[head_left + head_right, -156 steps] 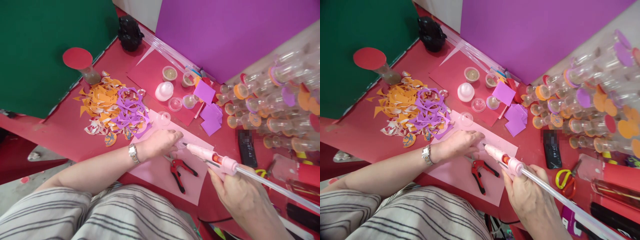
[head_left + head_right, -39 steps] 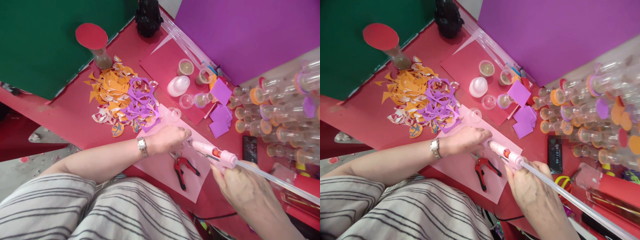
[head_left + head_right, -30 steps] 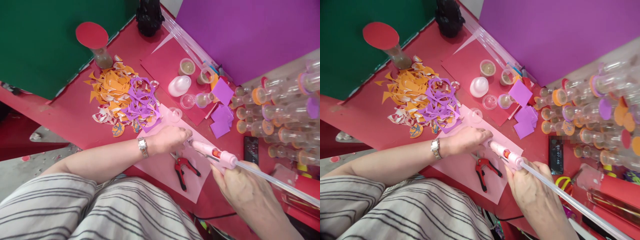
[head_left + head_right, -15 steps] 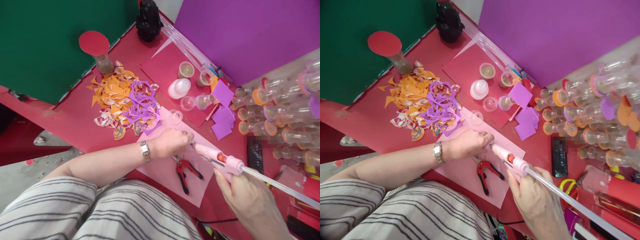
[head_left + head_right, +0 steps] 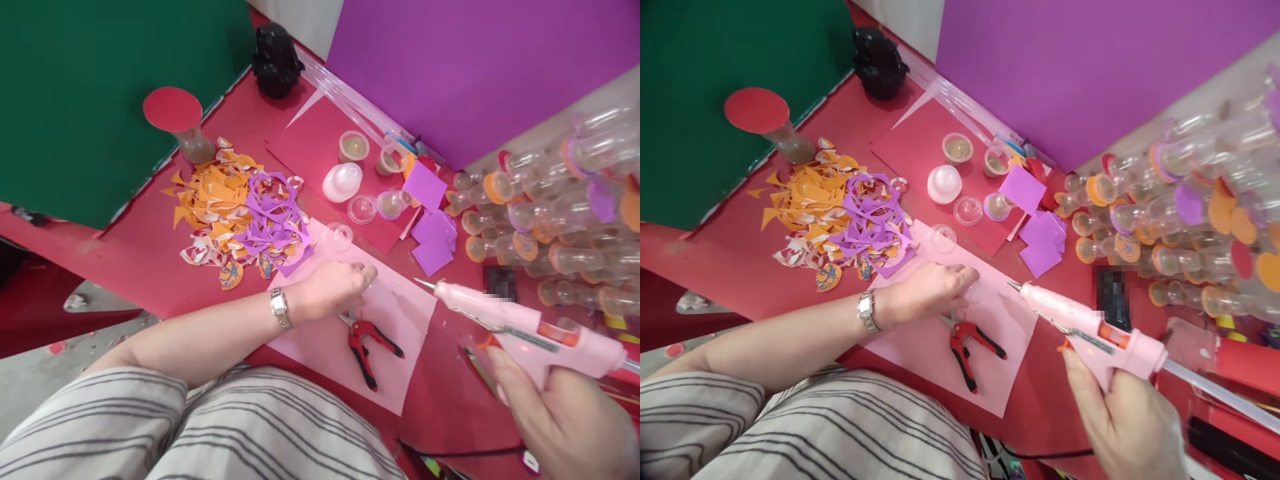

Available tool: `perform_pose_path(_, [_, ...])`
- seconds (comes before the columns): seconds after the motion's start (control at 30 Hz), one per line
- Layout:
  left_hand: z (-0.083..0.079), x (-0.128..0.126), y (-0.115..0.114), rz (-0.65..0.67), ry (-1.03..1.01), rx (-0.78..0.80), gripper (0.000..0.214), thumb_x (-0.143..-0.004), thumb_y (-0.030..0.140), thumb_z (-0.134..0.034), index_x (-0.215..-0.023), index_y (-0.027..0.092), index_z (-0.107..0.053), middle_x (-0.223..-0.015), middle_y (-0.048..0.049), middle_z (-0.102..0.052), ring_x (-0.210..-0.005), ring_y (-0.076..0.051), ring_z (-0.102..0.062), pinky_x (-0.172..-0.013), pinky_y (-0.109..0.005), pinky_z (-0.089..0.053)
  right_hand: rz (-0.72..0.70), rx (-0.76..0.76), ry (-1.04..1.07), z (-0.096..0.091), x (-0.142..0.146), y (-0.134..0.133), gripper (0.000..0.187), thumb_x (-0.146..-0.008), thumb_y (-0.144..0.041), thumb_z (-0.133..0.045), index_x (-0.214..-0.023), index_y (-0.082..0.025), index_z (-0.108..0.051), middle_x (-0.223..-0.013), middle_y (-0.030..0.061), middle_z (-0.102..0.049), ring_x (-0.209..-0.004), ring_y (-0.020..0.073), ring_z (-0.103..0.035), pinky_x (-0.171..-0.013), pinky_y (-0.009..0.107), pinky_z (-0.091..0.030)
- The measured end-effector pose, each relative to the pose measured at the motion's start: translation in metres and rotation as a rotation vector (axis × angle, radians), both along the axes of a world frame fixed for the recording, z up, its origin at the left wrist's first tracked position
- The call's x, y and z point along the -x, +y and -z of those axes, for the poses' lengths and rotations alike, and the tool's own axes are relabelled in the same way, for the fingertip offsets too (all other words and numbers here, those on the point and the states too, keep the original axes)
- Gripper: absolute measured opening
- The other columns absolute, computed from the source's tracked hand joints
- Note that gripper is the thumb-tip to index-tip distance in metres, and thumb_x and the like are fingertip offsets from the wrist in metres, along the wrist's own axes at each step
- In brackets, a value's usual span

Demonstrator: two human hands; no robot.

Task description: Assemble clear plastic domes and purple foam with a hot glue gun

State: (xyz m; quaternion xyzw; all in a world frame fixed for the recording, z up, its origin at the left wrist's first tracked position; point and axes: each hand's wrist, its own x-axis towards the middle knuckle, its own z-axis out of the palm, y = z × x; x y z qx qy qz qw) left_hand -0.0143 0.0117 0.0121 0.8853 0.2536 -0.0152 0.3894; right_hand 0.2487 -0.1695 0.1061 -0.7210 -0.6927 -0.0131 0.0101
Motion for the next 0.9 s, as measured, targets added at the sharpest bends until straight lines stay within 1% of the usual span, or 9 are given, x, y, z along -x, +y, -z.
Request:
perform_pose_path(0.07, [0.002, 0.002, -0.002, -0.048, -0.08, 0.002, 0.024, -0.092, 0.028, -0.067, -0.113, 0.017, -0.06, -0.104, -0.0057, -0.073, -0.083, -0.016, -0.067, -0.065, -0.025, -0.045, 0.213, -0.002, 0.23, 0.011, 0.009, 0.001, 0.036, -0.088, -0.046, -0.068, -0.061, -0.023, -0.064, -0.045, 0.0028, -0.062, -0.038, 0.0212, -0.061, -0.036, 0.028, -0.043])
perform_pose_path(0.13, [0.001, 0.005, -0.002, -0.116, -0.221, 0.045, 0.036, -0.091, 0.032, -0.07, -0.122, 0.018, -0.059, -0.11, -0.0066, -0.072, -0.088, -0.017, -0.067, -0.073, -0.026, -0.049, 0.383, -0.149, 0.456, 0.022, 0.028, 0.007, 0.039, -0.085, -0.054, -0.07, -0.063, -0.022, -0.066, -0.049, 0.0039, -0.066, -0.042, 0.0209, -0.064, -0.039, 0.028, -0.048])
perform_pose_path(0.23, [-0.001, 0.009, 0.001, -0.228, -0.481, 0.234, 0.045, -0.083, 0.038, -0.079, -0.122, 0.02, -0.064, -0.111, -0.0074, -0.069, -0.096, -0.02, -0.063, -0.084, -0.031, -0.049, 0.481, -0.409, 0.807, 0.033, 0.057, 0.023, 0.039, -0.082, -0.056, -0.073, -0.067, -0.021, -0.064, -0.054, 0.0008, -0.065, -0.044, 0.0154, -0.06, -0.043, 0.026, -0.049])
perform_pose_path(0.33, [-0.004, 0.009, 0.007, -0.392, -0.765, 0.664, 0.053, -0.071, 0.045, -0.088, -0.114, 0.021, -0.07, -0.107, -0.0064, -0.068, -0.095, -0.02, -0.061, -0.084, -0.031, -0.048, 0.482, -0.61, 1.107, 0.037, 0.075, 0.041, 0.036, -0.08, -0.051, -0.077, -0.07, -0.021, -0.06, -0.057, -0.0022, -0.062, -0.049, 0.0131, -0.059, -0.046, 0.025, -0.049])
perform_pose_path(0.43, [-0.008, 0.005, 0.013, -0.547, -0.977, 1.141, 0.054, -0.065, 0.045, -0.092, -0.11, 0.021, -0.073, -0.096, -0.0027, -0.067, -0.08, -0.012, -0.056, -0.071, -0.025, -0.043, 0.476, -0.671, 1.25, 0.044, 0.081, 0.053, 0.038, -0.082, -0.05, -0.076, -0.068, -0.021, -0.055, -0.058, -0.0024, -0.06, -0.051, 0.013, -0.059, -0.046, 0.025, -0.049])
perform_pose_path(0.53, [-0.016, 0.003, 0.014, -0.632, -1.076, 1.405, 0.05, -0.063, 0.044, -0.093, -0.102, 0.02, -0.074, -0.087, -0.0004, -0.064, -0.072, -0.01, -0.051, -0.066, -0.023, -0.039, 0.413, -0.691, 1.209, 0.056, 0.082, 0.058, 0.04, -0.084, -0.052, -0.074, -0.067, -0.02, -0.056, -0.058, 0.0004, -0.064, -0.051, 0.0146, -0.061, -0.045, 0.026, -0.05])
perform_pose_path(0.63, [-0.022, 0.0, 0.01, -0.659, -1.094, 1.534, 0.047, -0.063, 0.043, -0.092, -0.098, 0.019, -0.073, -0.087, -0.0001, -0.064, -0.076, -0.011, -0.055, -0.07, -0.025, -0.041, 0.304, -0.663, 1.044, 0.066, 0.086, 0.057, 0.04, -0.088, -0.051, -0.07, -0.066, -0.019, -0.063, -0.056, 0.0033, -0.066, -0.047, 0.0159, -0.062, -0.044, 0.026, -0.05])
perform_pose_path(0.77, [-0.024, -0.012, 0.006, -0.637, -1.063, 1.565, 0.047, -0.06, 0.042, -0.09, -0.097, 0.018, -0.072, -0.085, -0.0013, -0.065, -0.077, -0.014, -0.056, -0.072, -0.027, -0.042, 0.096, -0.637, 0.825, 0.065, 0.093, 0.053, 0.039, -0.096, -0.045, -0.061, -0.066, -0.02, -0.066, -0.049, 0.0031, -0.065, -0.041, 0.0154, -0.06, -0.041, 0.024, -0.047])
perform_pose_path(0.9, [-0.022, -0.027, 0.002, -0.614, -1.075, 1.543, 0.048, -0.057, 0.042, -0.092, -0.094, 0.019, -0.073, -0.087, -0.0007, -0.066, -0.078, -0.013, -0.055, -0.072, -0.026, -0.042, 0.076, -0.699, 0.677, 0.063, 0.096, 0.053, 0.038, -0.099, -0.044, -0.056, -0.072, -0.019, -0.067, -0.055, 0.0061, -0.069, -0.044, 0.0166, -0.065, -0.043, 0.023, -0.049])
